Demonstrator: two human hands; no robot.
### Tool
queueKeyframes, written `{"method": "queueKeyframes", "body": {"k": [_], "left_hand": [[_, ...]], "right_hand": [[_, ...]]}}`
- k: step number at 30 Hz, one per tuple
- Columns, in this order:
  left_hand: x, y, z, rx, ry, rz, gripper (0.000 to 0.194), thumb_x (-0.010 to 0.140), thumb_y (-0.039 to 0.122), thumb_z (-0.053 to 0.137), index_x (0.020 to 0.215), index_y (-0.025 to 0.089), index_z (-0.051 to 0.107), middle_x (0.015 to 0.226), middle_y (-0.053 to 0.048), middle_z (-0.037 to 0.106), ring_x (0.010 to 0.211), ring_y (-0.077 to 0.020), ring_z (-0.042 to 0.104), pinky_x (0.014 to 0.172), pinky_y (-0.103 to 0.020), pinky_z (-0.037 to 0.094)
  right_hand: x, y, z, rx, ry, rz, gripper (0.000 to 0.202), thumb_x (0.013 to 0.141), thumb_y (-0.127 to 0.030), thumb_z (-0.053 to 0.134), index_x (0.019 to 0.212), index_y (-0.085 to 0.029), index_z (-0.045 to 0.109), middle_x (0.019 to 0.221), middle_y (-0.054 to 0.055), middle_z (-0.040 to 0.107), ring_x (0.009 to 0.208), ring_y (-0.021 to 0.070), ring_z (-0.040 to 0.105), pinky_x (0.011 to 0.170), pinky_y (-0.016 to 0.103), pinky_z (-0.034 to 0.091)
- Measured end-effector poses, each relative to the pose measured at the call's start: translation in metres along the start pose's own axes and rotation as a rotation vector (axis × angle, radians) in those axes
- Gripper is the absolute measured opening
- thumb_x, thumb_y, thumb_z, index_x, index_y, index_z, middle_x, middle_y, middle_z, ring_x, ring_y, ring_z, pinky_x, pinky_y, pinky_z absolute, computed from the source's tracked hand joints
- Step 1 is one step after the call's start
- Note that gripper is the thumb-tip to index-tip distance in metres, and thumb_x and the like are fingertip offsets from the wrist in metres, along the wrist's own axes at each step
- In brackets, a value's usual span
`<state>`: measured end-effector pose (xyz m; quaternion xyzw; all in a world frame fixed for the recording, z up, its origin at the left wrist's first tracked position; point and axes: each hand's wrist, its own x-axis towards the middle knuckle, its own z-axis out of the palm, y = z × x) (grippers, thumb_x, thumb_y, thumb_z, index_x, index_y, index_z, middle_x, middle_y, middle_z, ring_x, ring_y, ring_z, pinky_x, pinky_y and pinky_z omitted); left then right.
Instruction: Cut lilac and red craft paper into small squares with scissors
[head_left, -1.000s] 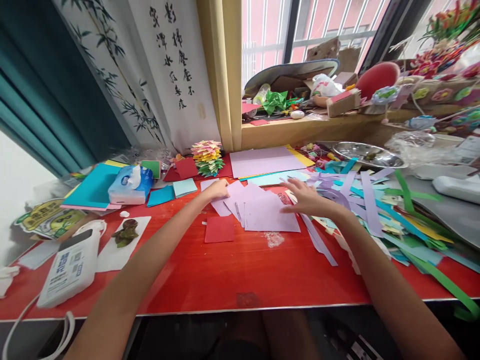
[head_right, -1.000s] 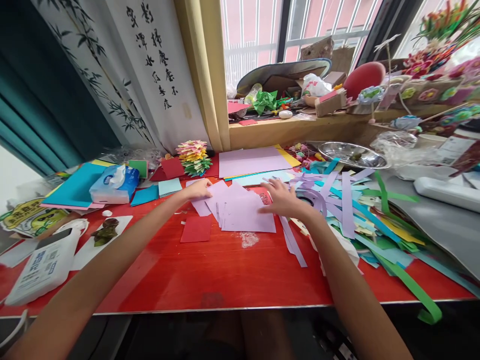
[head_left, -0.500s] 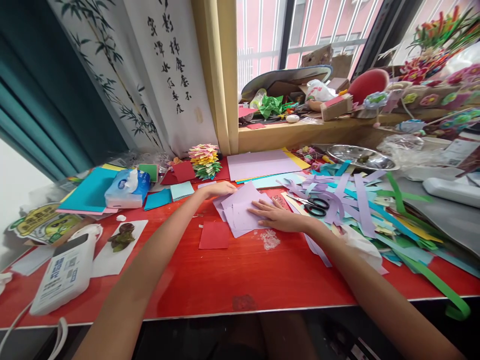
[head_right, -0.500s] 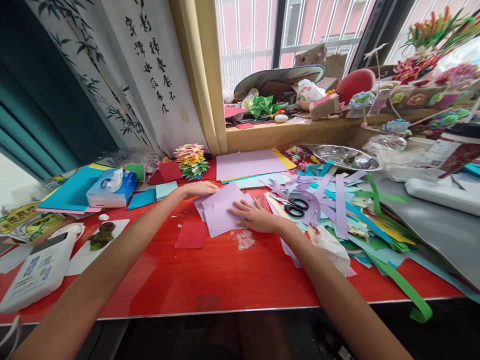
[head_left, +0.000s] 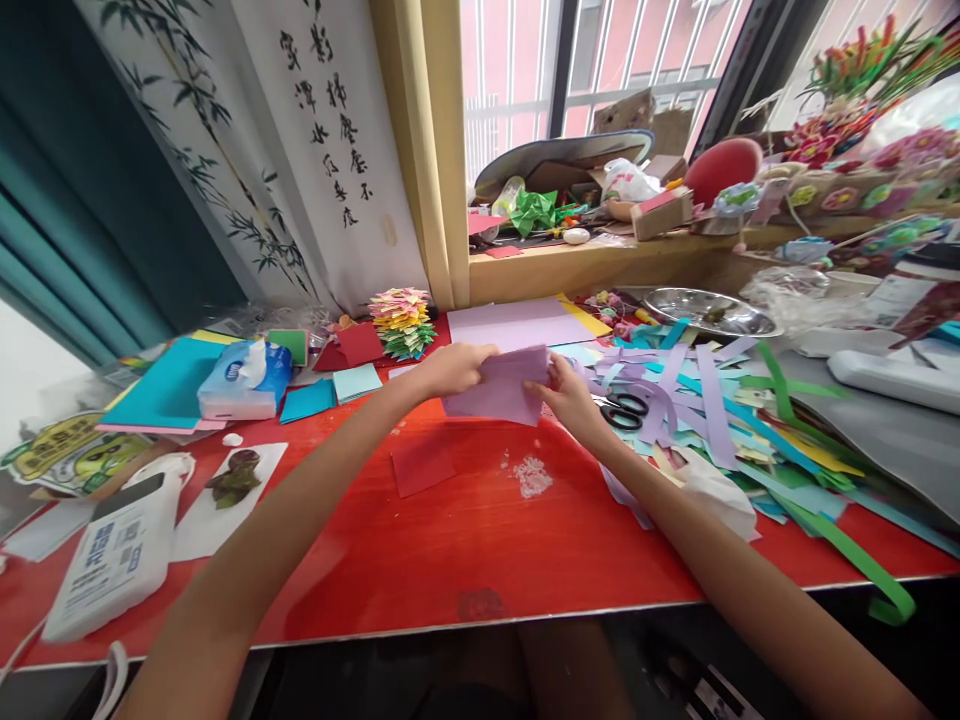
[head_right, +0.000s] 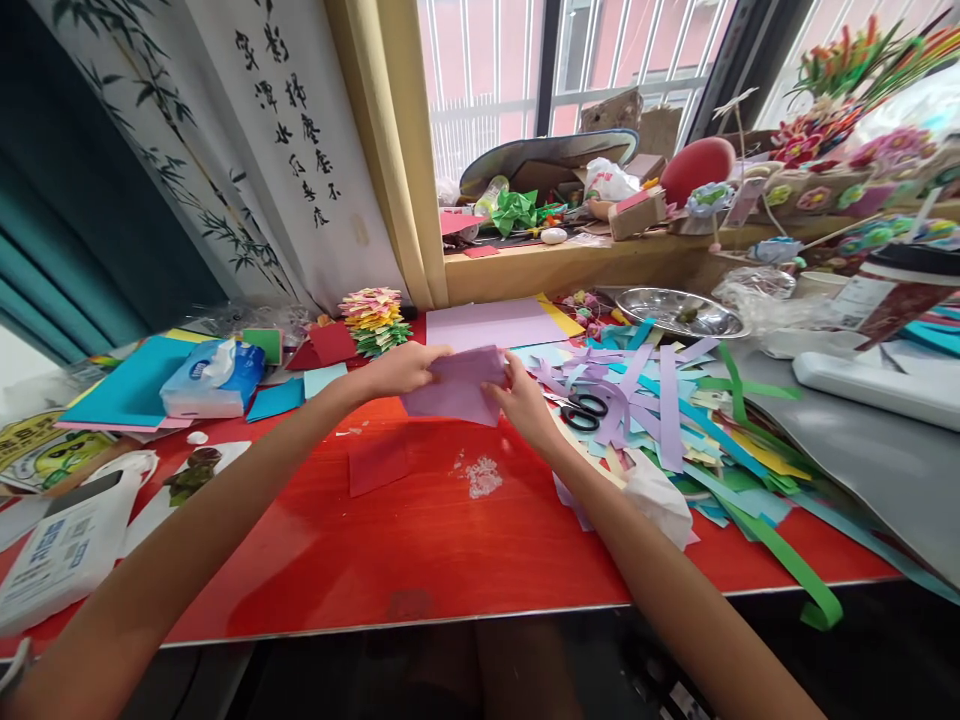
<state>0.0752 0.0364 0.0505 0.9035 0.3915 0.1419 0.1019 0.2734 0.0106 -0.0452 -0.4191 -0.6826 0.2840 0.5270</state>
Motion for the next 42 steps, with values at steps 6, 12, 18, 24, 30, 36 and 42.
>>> {"method": "queueKeyframes", "body": {"k": [6,12,18,24,30,36,42], "left_hand": [[-0.031,-0.019,0.028,-0.388,0.438,-0.082,0.042,0.072,0.021,0.059,0.112,0.021,0.049,0.107,-0.006,0.060,0.096,-0.0194,0.055,0.084,-0.033,0.040],[-0.050,-0.041,0.068,-1.106,0.439,-0.281,0.048,0.067,0.025,0.065,0.111,0.017,0.049,0.102,-0.006,0.061,0.093,-0.0194,0.055,0.085,-0.035,0.041],[-0.051,-0.033,0.077,-1.148,0.495,-0.231,0.044,0.068,0.021,0.061,0.110,0.018,0.051,0.106,-0.005,0.061,0.098,-0.0194,0.053,0.089,-0.035,0.038],[-0.054,-0.029,0.072,-1.085,0.542,-0.246,0.032,0.065,0.011,0.055,0.097,0.016,0.055,0.101,-0.004,0.062,0.097,-0.0185,0.054,0.088,-0.033,0.039],[-0.056,-0.028,0.075,-1.089,0.541,-0.245,0.032,0.066,0.011,0.052,0.098,0.016,0.053,0.103,-0.004,0.061,0.097,-0.0180,0.055,0.087,-0.032,0.040],[-0.055,-0.029,0.077,-1.119,0.494,-0.240,0.034,0.066,0.012,0.054,0.100,0.017,0.052,0.102,-0.005,0.061,0.095,-0.0179,0.056,0.086,-0.032,0.041],[-0.053,-0.028,0.081,-1.111,0.469,-0.273,0.047,0.064,0.012,0.057,0.110,0.018,0.050,0.103,-0.004,0.061,0.096,-0.0182,0.055,0.088,-0.033,0.040]], "right_hand": [[0.000,0.001,-0.004,-0.030,0.092,0.005,0.014,0.080,-0.026,0.047,0.090,-0.020,0.055,0.087,0.004,0.062,0.086,0.0211,0.057,0.081,0.037,0.044],[-0.006,-0.006,0.005,0.146,-0.062,0.070,0.023,0.079,-0.028,0.051,0.101,-0.021,0.049,0.101,0.005,0.062,0.091,0.0199,0.058,0.082,0.037,0.044],[-0.011,-0.011,0.010,-0.022,-0.074,0.088,0.028,0.080,-0.028,0.050,0.106,-0.021,0.052,0.107,0.006,0.061,0.095,0.0227,0.057,0.084,0.039,0.043],[-0.012,-0.016,0.008,0.037,-0.045,0.105,0.049,0.077,-0.030,0.052,0.123,-0.023,0.037,0.119,0.008,0.052,0.103,0.0229,0.053,0.085,0.039,0.045],[-0.010,-0.012,0.011,0.037,-0.013,0.022,0.042,0.078,-0.025,0.048,0.118,-0.023,0.037,0.116,0.008,0.051,0.105,0.0213,0.050,0.091,0.038,0.040],[-0.010,-0.011,0.012,0.039,-0.030,0.099,0.032,0.077,-0.026,0.048,0.106,-0.022,0.037,0.108,0.008,0.053,0.098,0.0211,0.053,0.087,0.038,0.043],[-0.012,-0.009,0.015,0.066,-0.023,0.136,0.029,0.078,-0.030,0.049,0.103,-0.023,0.036,0.115,0.008,0.051,0.107,0.0214,0.049,0.087,0.036,0.043]]}}
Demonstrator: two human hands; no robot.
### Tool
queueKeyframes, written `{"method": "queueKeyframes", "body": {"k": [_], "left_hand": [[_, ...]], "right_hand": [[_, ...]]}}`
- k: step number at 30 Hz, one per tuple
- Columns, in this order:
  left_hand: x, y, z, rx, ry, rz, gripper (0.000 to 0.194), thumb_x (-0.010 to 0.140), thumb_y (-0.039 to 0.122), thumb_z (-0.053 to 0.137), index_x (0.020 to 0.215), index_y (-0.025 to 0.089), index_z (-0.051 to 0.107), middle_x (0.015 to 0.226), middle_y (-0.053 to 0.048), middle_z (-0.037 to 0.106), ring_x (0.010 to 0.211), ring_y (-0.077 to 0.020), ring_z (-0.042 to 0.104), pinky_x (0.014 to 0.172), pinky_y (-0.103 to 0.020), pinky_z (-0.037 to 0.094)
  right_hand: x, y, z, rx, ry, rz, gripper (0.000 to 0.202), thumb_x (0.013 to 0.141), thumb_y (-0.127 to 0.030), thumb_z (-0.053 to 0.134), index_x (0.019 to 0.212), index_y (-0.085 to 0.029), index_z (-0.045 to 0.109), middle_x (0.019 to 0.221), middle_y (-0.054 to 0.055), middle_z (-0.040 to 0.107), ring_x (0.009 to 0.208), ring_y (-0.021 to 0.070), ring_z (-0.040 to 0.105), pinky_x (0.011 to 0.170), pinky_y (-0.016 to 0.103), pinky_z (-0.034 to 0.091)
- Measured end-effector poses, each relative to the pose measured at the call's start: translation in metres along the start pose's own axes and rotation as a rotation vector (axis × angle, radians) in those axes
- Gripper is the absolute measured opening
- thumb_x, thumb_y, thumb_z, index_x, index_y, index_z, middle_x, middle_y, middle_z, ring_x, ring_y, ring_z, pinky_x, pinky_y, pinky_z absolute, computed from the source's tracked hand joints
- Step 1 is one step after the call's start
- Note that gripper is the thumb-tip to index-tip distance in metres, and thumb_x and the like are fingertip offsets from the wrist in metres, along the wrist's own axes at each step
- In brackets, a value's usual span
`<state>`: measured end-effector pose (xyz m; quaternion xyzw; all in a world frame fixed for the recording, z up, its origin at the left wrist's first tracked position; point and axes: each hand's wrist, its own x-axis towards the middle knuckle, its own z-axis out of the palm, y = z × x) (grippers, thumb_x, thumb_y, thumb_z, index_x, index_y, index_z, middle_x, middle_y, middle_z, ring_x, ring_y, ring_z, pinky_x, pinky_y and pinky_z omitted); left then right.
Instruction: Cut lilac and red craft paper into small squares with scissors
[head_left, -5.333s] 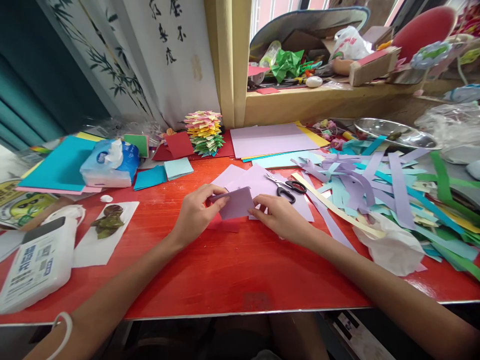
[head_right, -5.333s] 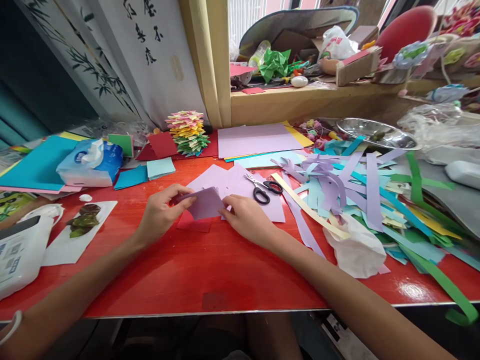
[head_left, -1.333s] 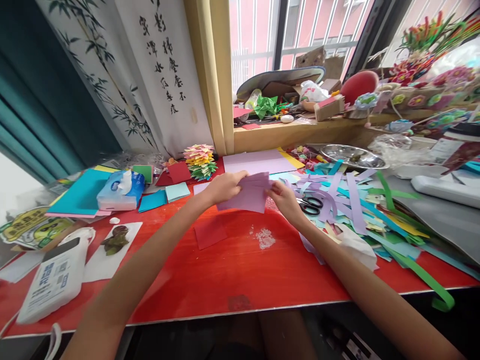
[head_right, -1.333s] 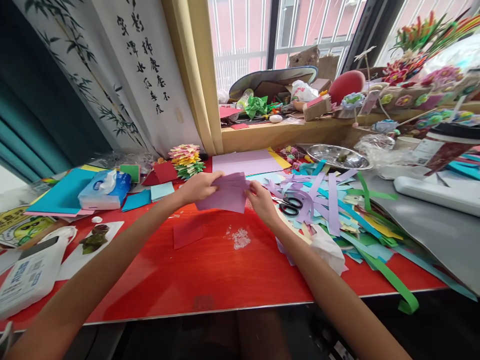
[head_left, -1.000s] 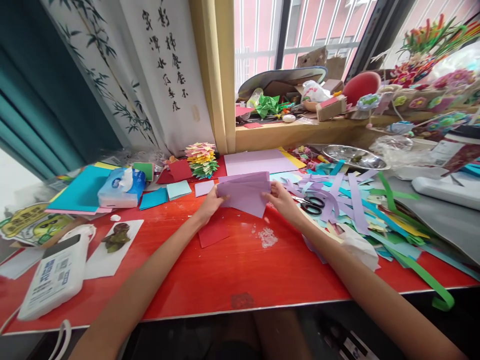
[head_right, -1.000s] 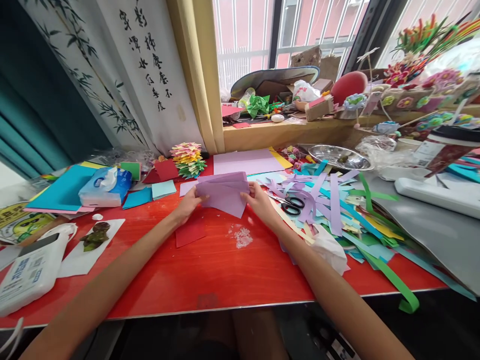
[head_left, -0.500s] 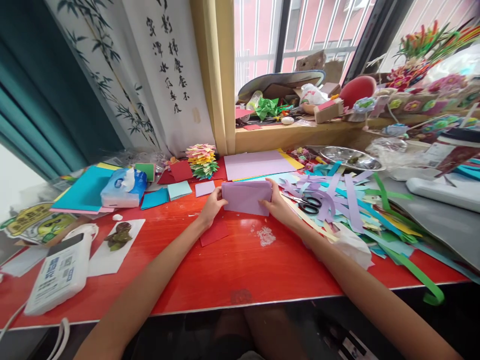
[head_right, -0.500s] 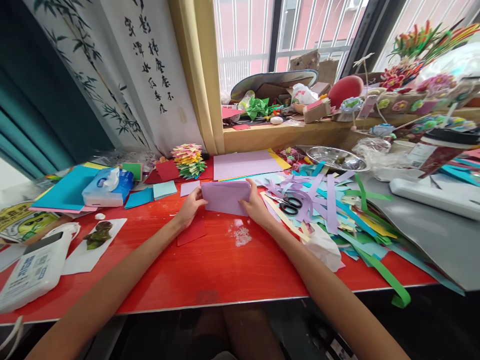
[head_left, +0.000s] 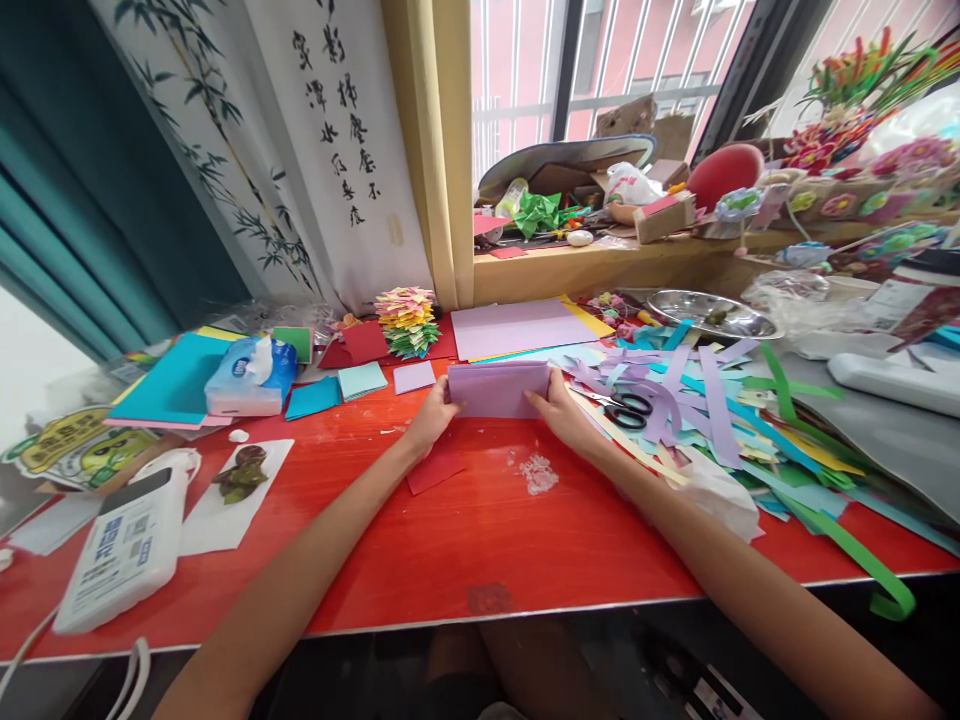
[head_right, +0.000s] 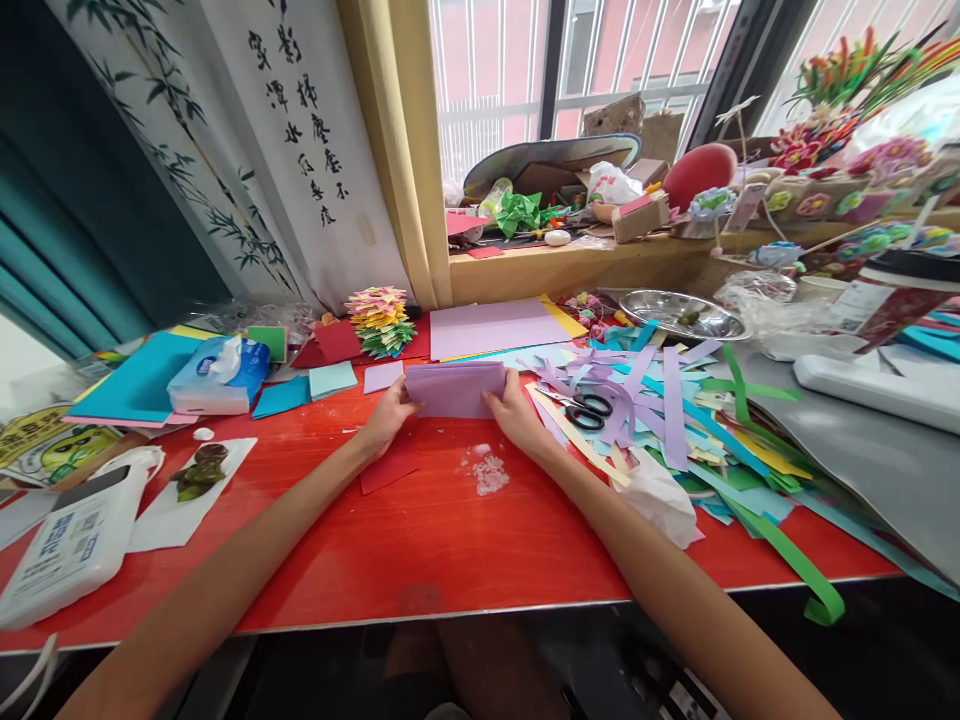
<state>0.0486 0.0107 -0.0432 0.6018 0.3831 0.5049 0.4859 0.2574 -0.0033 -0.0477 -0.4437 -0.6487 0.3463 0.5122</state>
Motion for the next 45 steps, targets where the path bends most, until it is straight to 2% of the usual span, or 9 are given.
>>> {"method": "queueKeyframes", "body": {"k": [10,19,23,25,28,31,33,38,45], "left_hand": [[0.000,-0.003,0.000,0.001,0.021,-0.042,0.040,0.065,0.012,0.055,0.104,0.016,0.051,0.099,-0.004,0.062,0.095,-0.0184,0.055,0.089,-0.034,0.040],[0.002,-0.002,-0.002,0.013,0.014,-0.050,0.040,0.067,0.017,0.059,0.106,0.015,0.050,0.095,-0.004,0.063,0.088,-0.0187,0.058,0.084,-0.034,0.043],[-0.007,0.015,0.003,0.241,0.234,0.052,0.030,0.074,0.021,0.055,0.104,0.018,0.053,0.085,-0.003,0.063,0.082,-0.0192,0.058,0.079,-0.032,0.043],[-0.019,0.025,0.013,0.378,0.345,0.133,0.030,0.078,0.023,0.052,0.108,0.020,0.052,0.085,-0.003,0.063,0.084,-0.0200,0.058,0.080,-0.031,0.041],[-0.038,0.034,0.034,0.511,0.122,0.283,0.031,0.082,0.025,0.048,0.113,0.021,0.053,0.105,-0.006,0.062,0.096,-0.0214,0.057,0.086,-0.032,0.040],[-0.047,0.038,0.047,0.532,-0.095,0.374,0.035,0.079,0.028,0.055,0.113,0.020,0.055,0.121,-0.008,0.055,0.112,-0.0231,0.049,0.097,-0.034,0.033],[-0.043,0.040,0.045,0.550,-0.088,0.399,0.032,0.080,0.029,0.055,0.110,0.020,0.057,0.120,-0.009,0.055,0.115,-0.0227,0.046,0.099,-0.034,0.031],[-0.015,0.036,0.013,0.464,0.285,0.275,0.051,0.074,0.033,0.062,0.121,0.021,0.046,0.127,-0.010,0.048,0.090,-0.0185,0.054,0.087,-0.034,0.039],[0.001,0.009,-0.008,0.237,-0.075,0.052,0.036,0.073,0.034,0.061,0.105,0.016,0.060,0.102,-0.007,0.065,0.090,-0.0218,0.059,0.083,-0.034,0.043]], "right_hand": [[0.001,0.003,0.002,0.195,-0.036,0.008,0.044,0.074,-0.025,0.053,0.115,-0.026,0.036,0.118,0.005,0.053,0.109,0.0196,0.050,0.094,0.040,0.041],[0.002,0.010,0.000,-0.016,-0.048,0.011,0.033,0.078,-0.023,0.048,0.111,-0.019,0.049,0.112,0.007,0.058,0.103,0.0215,0.053,0.092,0.040,0.040],[-0.005,-0.008,0.003,-0.090,0.148,-0.016,0.049,0.076,-0.033,0.057,0.120,-0.018,0.042,0.125,0.014,0.045,0.117,0.0257,0.042,0.099,0.044,0.032],[-0.014,-0.025,0.010,-0.006,0.052,-0.026,0.062,0.074,-0.039,0.061,0.128,-0.022,0.034,0.130,0.013,0.040,0.120,0.0244,0.041,0.099,0.042,0.035],[-0.025,-0.043,0.021,0.169,-0.201,-0.022,0.065,0.073,-0.040,0.063,0.128,-0.028,0.033,0.130,0.008,0.043,0.116,0.0223,0.045,0.092,0.037,0.043],[-0.025,-0.042,0.022,0.193,-0.161,0.012,0.038,0.079,-0.042,0.054,0.112,-0.023,0.050,0.111,0.006,0.057,0.102,0.0219,0.053,0.088,0.037,0.045],[-0.018,-0.034,0.015,0.199,-0.079,0.052,0.031,0.083,-0.042,0.046,0.103,-0.021,0.057,0.102,0.005,0.061,0.096,0.0220,0.056,0.086,0.038,0.045],[-0.003,-0.018,-0.006,0.236,-0.082,0.017,0.033,0.082,-0.038,0.047,0.108,-0.022,0.058,0.103,0.003,0.063,0.097,0.0216,0.056,0.087,0.039,0.044],[-0.001,-0.015,-0.011,0.097,-0.184,0.019,0.035,0.076,-0.033,0.056,0.109,-0.020,0.058,0.105,0.003,0.064,0.098,0.0213,0.055,0.091,0.041,0.040]]}}
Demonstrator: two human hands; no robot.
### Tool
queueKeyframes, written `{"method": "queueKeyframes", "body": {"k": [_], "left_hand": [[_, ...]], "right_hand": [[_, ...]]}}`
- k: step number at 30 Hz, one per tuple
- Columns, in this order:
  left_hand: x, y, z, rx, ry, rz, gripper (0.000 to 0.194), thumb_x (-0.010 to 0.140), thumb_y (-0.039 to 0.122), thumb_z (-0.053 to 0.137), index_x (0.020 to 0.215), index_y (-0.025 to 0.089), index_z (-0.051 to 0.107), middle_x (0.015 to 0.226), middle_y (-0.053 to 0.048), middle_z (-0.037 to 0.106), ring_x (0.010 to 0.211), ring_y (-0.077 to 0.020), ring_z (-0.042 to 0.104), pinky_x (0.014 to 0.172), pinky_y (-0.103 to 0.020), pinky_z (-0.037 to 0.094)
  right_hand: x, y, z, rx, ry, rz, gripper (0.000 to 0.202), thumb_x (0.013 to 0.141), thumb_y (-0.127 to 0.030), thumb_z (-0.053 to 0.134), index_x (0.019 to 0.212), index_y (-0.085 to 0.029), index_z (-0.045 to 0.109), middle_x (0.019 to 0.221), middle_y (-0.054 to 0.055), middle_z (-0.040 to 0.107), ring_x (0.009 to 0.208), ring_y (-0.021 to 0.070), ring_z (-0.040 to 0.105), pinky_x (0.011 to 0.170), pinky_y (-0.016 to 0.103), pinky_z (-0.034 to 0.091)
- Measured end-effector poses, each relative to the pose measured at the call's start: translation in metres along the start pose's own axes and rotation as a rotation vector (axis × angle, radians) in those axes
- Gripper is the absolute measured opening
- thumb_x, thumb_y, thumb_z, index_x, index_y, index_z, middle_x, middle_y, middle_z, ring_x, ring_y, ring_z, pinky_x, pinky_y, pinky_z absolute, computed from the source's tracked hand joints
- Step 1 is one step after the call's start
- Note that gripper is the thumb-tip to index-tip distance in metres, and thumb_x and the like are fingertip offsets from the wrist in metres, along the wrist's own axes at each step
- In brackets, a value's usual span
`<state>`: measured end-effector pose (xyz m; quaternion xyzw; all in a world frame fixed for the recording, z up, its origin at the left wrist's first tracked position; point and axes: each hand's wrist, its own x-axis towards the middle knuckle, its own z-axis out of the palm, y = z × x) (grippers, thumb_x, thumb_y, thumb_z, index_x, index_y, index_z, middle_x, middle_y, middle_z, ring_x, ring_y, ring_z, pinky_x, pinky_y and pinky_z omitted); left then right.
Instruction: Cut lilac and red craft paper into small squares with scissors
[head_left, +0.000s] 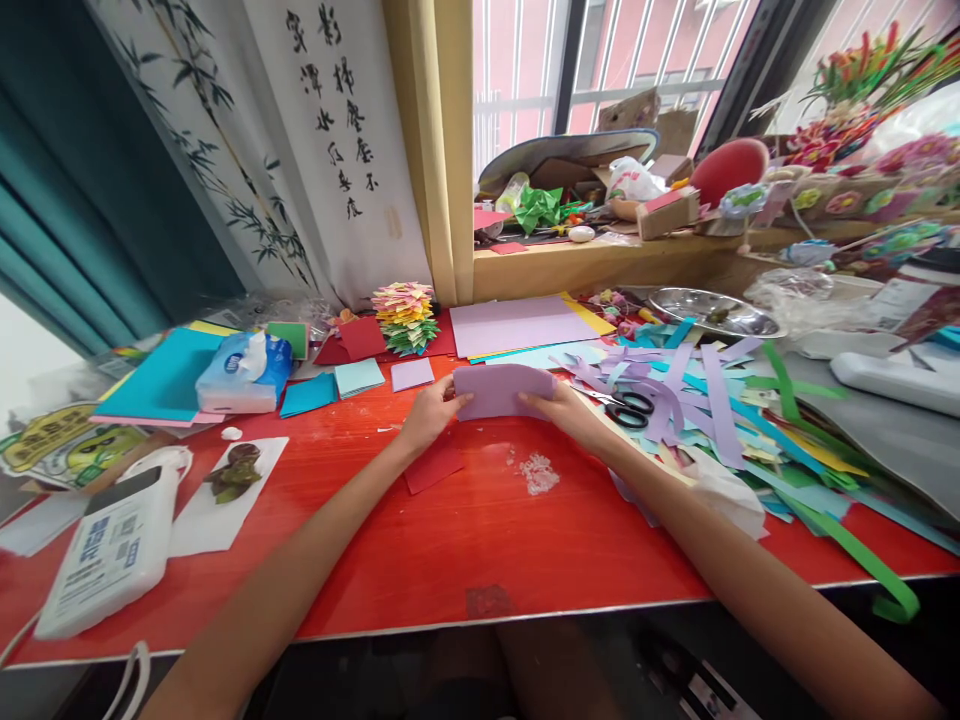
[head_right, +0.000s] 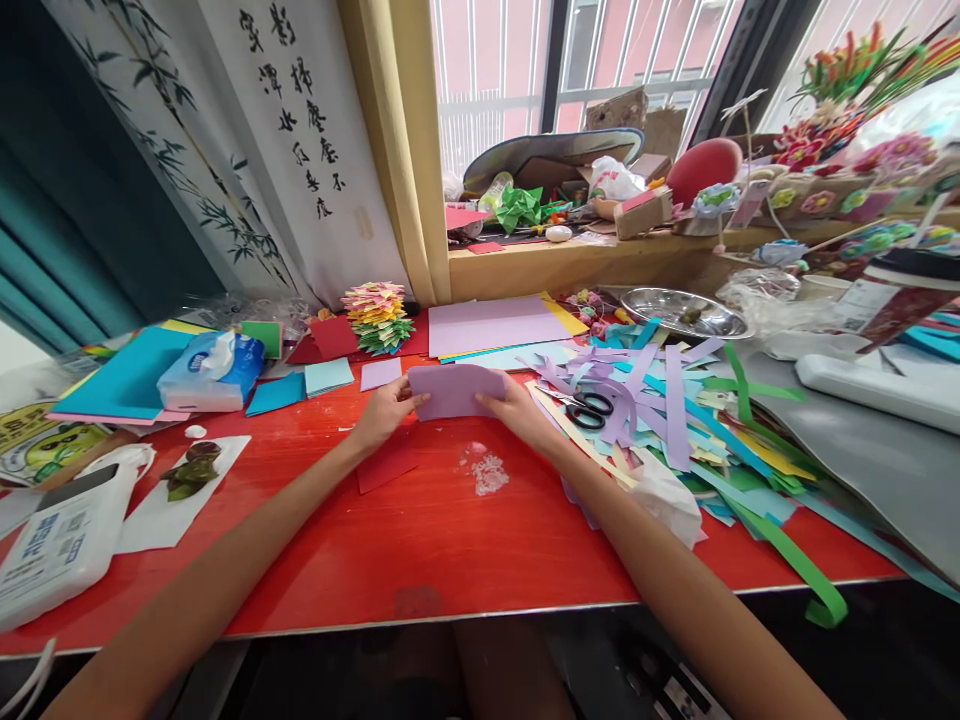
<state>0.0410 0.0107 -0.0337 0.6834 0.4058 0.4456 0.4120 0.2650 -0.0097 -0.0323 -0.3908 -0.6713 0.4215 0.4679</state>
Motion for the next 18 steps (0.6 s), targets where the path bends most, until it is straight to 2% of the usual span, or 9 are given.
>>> {"method": "queueKeyframes", "body": {"k": [4,7,12,18], "left_hand": [[0.001,-0.008,0.000,-0.030,-0.046,-0.033,0.042,0.067,0.036,0.066,0.105,0.018,0.060,0.102,-0.006,0.066,0.090,-0.0221,0.060,0.082,-0.034,0.045],[0.003,-0.010,0.000,-0.070,-0.068,-0.063,0.046,0.065,0.037,0.068,0.106,0.018,0.060,0.099,-0.006,0.067,0.089,-0.0221,0.061,0.081,-0.034,0.046],[0.003,-0.013,0.001,-0.045,-0.081,-0.076,0.045,0.067,0.037,0.067,0.106,0.017,0.060,0.099,-0.006,0.068,0.090,-0.0229,0.061,0.081,-0.035,0.046],[0.001,-0.015,0.002,0.010,-0.098,-0.073,0.034,0.065,0.036,0.067,0.094,0.018,0.068,0.091,-0.003,0.070,0.088,-0.0243,0.061,0.081,-0.036,0.045]], "right_hand": [[0.003,0.013,-0.003,0.038,0.081,-0.003,0.038,0.074,-0.025,0.056,0.111,-0.019,0.053,0.107,0.004,0.062,0.099,0.0207,0.055,0.090,0.040,0.041],[0.004,0.018,-0.001,0.100,0.080,0.039,0.038,0.071,-0.020,0.054,0.110,-0.020,0.054,0.105,0.003,0.063,0.099,0.0208,0.055,0.089,0.040,0.041],[0.002,0.013,0.002,0.166,0.076,0.078,0.037,0.069,-0.018,0.053,0.106,-0.019,0.057,0.100,0.003,0.065,0.097,0.0208,0.056,0.089,0.040,0.042],[0.001,0.011,0.005,0.184,0.087,0.115,0.037,0.068,-0.017,0.054,0.104,-0.019,0.059,0.101,0.003,0.065,0.094,0.0219,0.058,0.087,0.040,0.043]]}}
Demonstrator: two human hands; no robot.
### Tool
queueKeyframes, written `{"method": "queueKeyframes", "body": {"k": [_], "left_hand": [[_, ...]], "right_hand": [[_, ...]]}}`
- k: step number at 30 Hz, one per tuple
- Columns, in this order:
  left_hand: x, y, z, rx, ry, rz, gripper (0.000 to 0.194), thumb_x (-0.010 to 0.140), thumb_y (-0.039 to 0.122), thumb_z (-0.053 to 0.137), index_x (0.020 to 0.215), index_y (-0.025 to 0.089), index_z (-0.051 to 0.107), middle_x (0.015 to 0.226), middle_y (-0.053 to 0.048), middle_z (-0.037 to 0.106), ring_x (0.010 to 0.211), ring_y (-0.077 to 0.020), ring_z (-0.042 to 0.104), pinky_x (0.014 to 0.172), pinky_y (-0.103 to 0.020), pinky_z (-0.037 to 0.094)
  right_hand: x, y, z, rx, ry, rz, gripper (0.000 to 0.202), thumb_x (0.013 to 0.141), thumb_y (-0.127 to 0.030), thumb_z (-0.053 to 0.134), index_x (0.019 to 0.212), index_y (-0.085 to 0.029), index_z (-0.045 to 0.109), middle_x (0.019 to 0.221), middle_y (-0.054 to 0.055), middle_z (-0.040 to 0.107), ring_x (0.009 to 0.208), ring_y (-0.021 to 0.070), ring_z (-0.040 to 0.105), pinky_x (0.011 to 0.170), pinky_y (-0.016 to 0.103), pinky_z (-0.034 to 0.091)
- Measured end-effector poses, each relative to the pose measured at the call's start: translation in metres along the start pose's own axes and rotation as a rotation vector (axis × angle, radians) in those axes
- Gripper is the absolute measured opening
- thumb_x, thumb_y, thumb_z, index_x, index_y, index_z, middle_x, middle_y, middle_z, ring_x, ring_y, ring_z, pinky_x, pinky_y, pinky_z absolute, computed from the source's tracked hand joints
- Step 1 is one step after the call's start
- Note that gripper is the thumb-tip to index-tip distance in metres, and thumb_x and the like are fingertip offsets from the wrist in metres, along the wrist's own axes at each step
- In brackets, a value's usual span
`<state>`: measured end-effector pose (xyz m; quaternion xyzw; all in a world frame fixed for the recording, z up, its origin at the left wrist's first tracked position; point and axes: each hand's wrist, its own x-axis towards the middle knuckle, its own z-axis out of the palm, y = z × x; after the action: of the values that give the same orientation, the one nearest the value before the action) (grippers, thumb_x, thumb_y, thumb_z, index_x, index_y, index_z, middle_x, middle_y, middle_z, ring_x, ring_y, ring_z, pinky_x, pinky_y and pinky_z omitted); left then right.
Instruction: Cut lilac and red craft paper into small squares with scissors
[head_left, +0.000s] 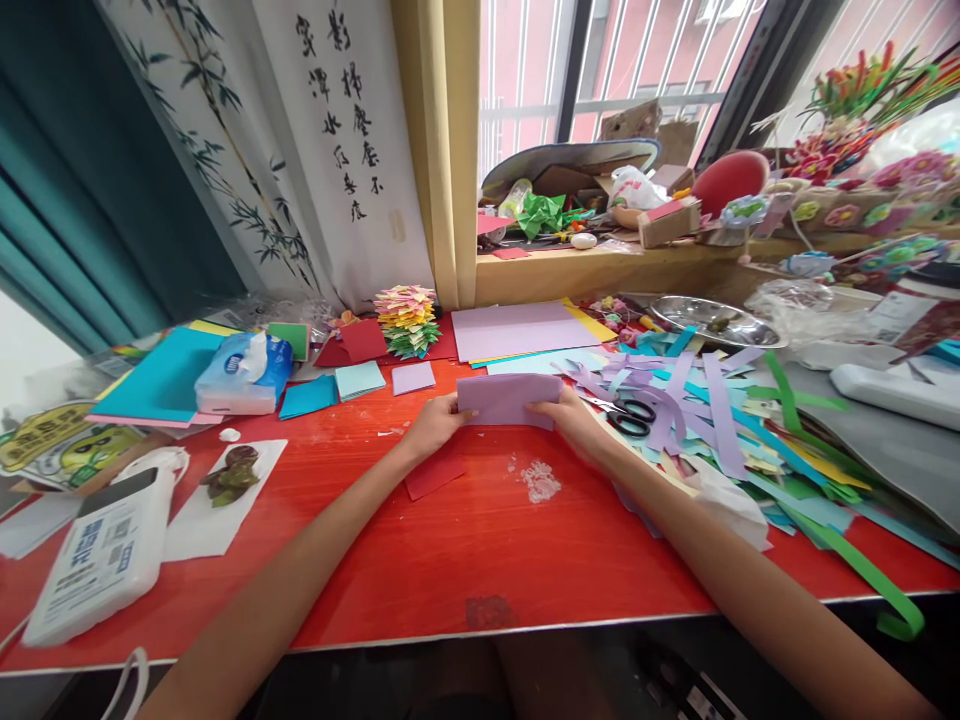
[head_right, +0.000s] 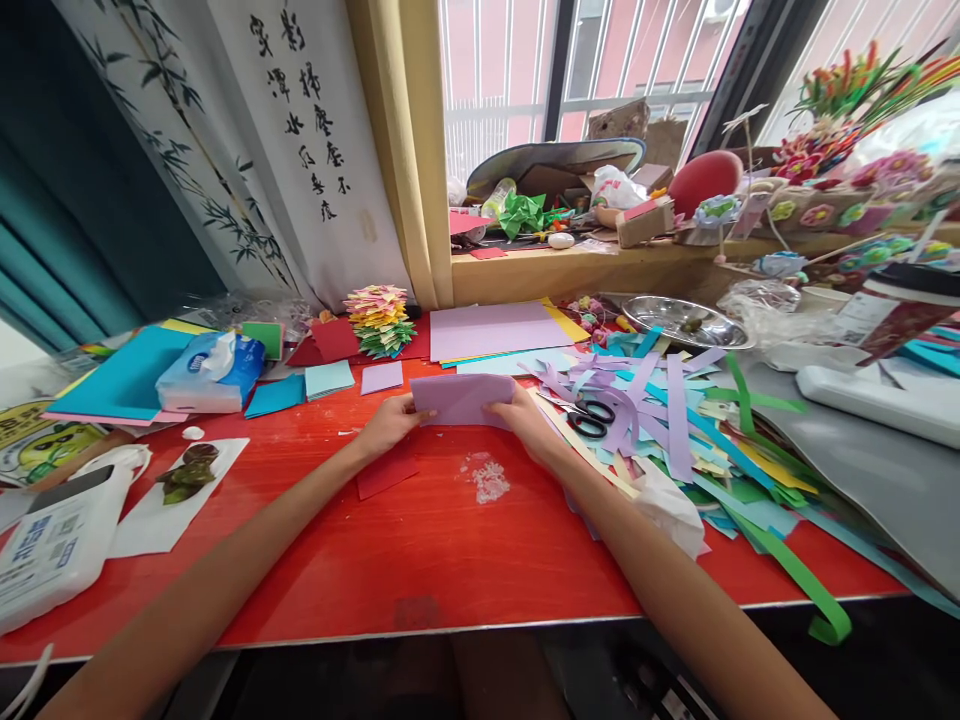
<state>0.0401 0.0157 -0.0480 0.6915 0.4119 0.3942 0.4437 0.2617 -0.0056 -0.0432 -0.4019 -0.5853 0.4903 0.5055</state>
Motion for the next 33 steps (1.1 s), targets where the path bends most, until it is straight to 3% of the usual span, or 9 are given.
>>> {"method": "queueKeyframes", "body": {"k": [9,16,20,22,23,25,27,30,33], "left_hand": [[0.003,-0.002,-0.004,0.068,0.047,-0.040,0.039,0.066,0.042,0.064,0.093,0.014,0.068,0.086,-0.005,0.071,0.083,-0.0243,0.062,0.080,-0.037,0.045],[0.006,-0.006,-0.009,0.156,0.033,-0.034,0.040,0.063,0.042,0.064,0.090,0.013,0.068,0.086,-0.006,0.071,0.083,-0.0232,0.062,0.076,-0.033,0.046],[0.001,0.010,-0.009,0.266,0.124,-0.010,0.033,0.070,0.041,0.058,0.082,0.012,0.068,0.075,-0.005,0.069,0.076,-0.0217,0.062,0.069,-0.030,0.046],[-0.007,0.023,-0.003,0.338,0.223,0.012,0.031,0.076,0.038,0.053,0.082,0.011,0.067,0.076,-0.007,0.068,0.074,-0.0212,0.060,0.071,-0.031,0.044],[-0.013,0.029,0.002,0.382,0.263,0.033,0.031,0.079,0.036,0.050,0.085,0.011,0.067,0.078,-0.008,0.067,0.074,-0.0209,0.059,0.072,-0.032,0.043],[-0.024,0.040,0.016,0.552,0.291,0.138,0.033,0.085,0.032,0.041,0.097,0.012,0.064,0.082,-0.008,0.066,0.075,-0.0196,0.059,0.073,-0.032,0.043],[-0.033,0.048,0.029,0.772,0.218,0.272,0.036,0.088,0.028,0.035,0.112,0.012,0.056,0.088,-0.010,0.066,0.080,-0.0204,0.059,0.074,-0.032,0.044],[-0.039,0.050,0.041,0.927,0.118,0.377,0.040,0.090,0.029,0.034,0.122,0.010,0.047,0.100,-0.014,0.064,0.092,-0.0224,0.059,0.079,-0.034,0.046],[-0.038,0.046,0.042,0.978,0.025,0.428,0.046,0.089,0.033,0.036,0.130,0.010,0.036,0.127,-0.016,0.050,0.113,-0.0239,0.050,0.088,-0.035,0.044]], "right_hand": [[0.006,0.008,-0.009,0.116,-0.114,-0.008,0.038,0.072,-0.018,0.056,0.109,-0.023,0.057,0.100,0.001,0.066,0.092,0.0206,0.060,0.084,0.038,0.045],[0.010,0.012,-0.011,-0.059,-0.140,-0.031,0.031,0.076,-0.023,0.052,0.107,-0.020,0.057,0.098,0.003,0.065,0.093,0.0219,0.059,0.087,0.041,0.042],[0.004,0.000,-0.002,-0.294,0.163,-0.158,0.040,0.076,-0.026,0.056,0.115,-0.020,0.049,0.111,0.008,0.057,0.102,0.0228,0.054,0.092,0.043,0.039],[-0.003,-0.008,0.008,-0.277,0.273,-0.201,0.049,0.076,-0.030,0.058,0.121,-0.020,0.041,0.114,0.010,0.053,0.103,0.0219,0.053,0.093,0.042,0.039],[-0.007,-0.012,0.014,-0.230,0.240,-0.200,0.053,0.076,-0.033,0.060,0.123,-0.021,0.039,0.115,0.011,0.052,0.104,0.0213,0.053,0.093,0.041,0.040],[-0.016,-0.018,0.028,-0.109,0.017,-0.183,0.059,0.075,-0.034,0.062,0.126,-0.024,0.035,0.122,0.010,0.048,0.110,0.0206,0.050,0.094,0.038,0.041],[-0.024,-0.022,0.039,-0.031,-0.138,-0.198,0.062,0.074,-0.033,0.064,0.128,-0.027,0.035,0.129,0.008,0.043,0.115,0.0203,0.046,0.093,0.037,0.042],[-0.027,-0.024,0.046,-0.007,-0.138,-0.220,0.051,0.077,-0.031,0.059,0.125,-0.027,0.041,0.127,0.006,0.046,0.115,0.0199,0.045,0.093,0.036,0.042],[-0.023,-0.024,0.042,0.011,-0.052,-0.190,0.036,0.082,-0.029,0.051,0.118,-0.025,0.049,0.121,0.005,0.051,0.110,0.0193,0.049,0.094,0.037,0.040]]}}
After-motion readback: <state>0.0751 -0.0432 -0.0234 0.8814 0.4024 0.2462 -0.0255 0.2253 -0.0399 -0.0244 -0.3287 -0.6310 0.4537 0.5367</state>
